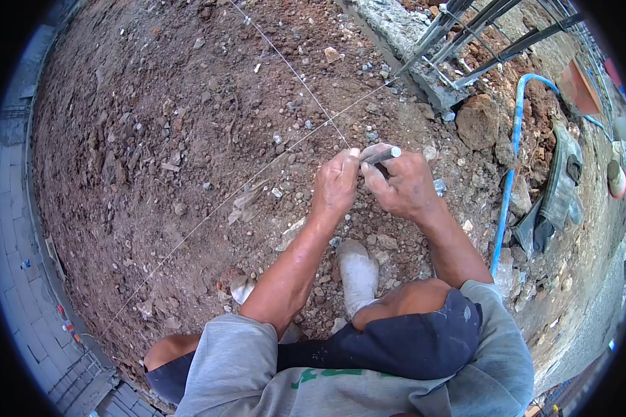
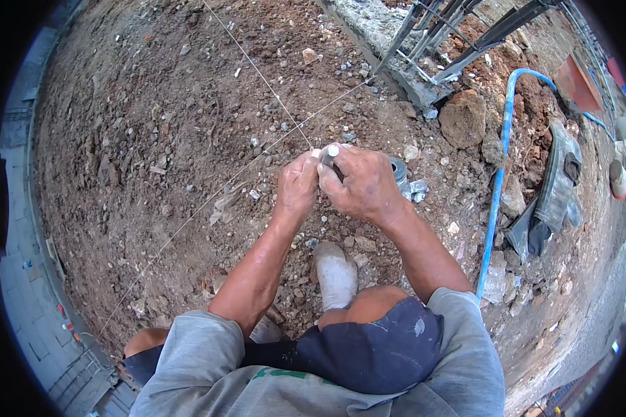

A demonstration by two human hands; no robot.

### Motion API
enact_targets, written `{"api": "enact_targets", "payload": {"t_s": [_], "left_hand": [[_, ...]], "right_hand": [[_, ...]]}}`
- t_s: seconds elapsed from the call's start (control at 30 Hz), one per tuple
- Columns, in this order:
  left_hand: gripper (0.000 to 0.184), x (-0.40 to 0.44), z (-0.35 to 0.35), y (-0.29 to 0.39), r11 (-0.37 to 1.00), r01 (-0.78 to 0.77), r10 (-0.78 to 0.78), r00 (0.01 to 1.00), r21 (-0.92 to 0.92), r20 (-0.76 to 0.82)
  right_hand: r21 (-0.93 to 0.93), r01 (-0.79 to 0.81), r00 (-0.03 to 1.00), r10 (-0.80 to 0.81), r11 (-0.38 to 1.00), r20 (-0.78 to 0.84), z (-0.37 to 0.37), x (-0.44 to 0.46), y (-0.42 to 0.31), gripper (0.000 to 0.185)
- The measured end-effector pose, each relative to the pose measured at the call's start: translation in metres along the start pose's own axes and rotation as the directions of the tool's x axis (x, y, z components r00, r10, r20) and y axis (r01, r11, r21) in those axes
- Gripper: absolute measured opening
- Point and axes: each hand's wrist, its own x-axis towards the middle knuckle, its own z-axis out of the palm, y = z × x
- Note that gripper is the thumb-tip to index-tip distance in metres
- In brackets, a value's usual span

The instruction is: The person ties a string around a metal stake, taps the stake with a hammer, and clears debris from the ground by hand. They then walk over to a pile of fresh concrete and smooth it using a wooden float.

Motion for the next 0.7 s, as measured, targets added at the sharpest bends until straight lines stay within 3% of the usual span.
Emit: {"api": "enact_targets", "payload": {"t_s": [0.13,0.23,0.27,0.47,0.7], "left_hand": [[0.043,0.006,0.002,-0.007,1.000,-0.014,0.013,1.000,0.024,0.010],[0.043,0.003,0.001,-0.003,0.999,0.014,-0.015,1.000,0.037,0.013],[0.042,0.002,0.004,-0.002,1.000,0.000,0.000,1.000,0.001,-0.005],[0.043,-0.006,0.000,-0.006,0.999,0.008,-0.007,1.000,-0.041,0.011],[0.040,-0.004,0.003,-0.025,0.984,0.063,-0.050,0.995,-0.165,0.081]], "right_hand": [[-0.031,-0.018,1.000,0.017,0.999,-0.026,-0.006,-0.001,-0.007,0.014],[0.084,-0.037,0.987,0.049,0.996,-0.153,-0.022,0.011,-0.029,0.015],[0.066,0.036,0.984,-0.024,0.997,-0.175,-0.020,0.013,-0.024,0.012],[0.013,0.101,0.994,-0.102,0.995,0.051,-0.031,0.018,-0.015,0.009],[0.037,0.023,0.994,-0.027,0.999,0.110,-0.027,0.000,-0.018,0.011]]}}
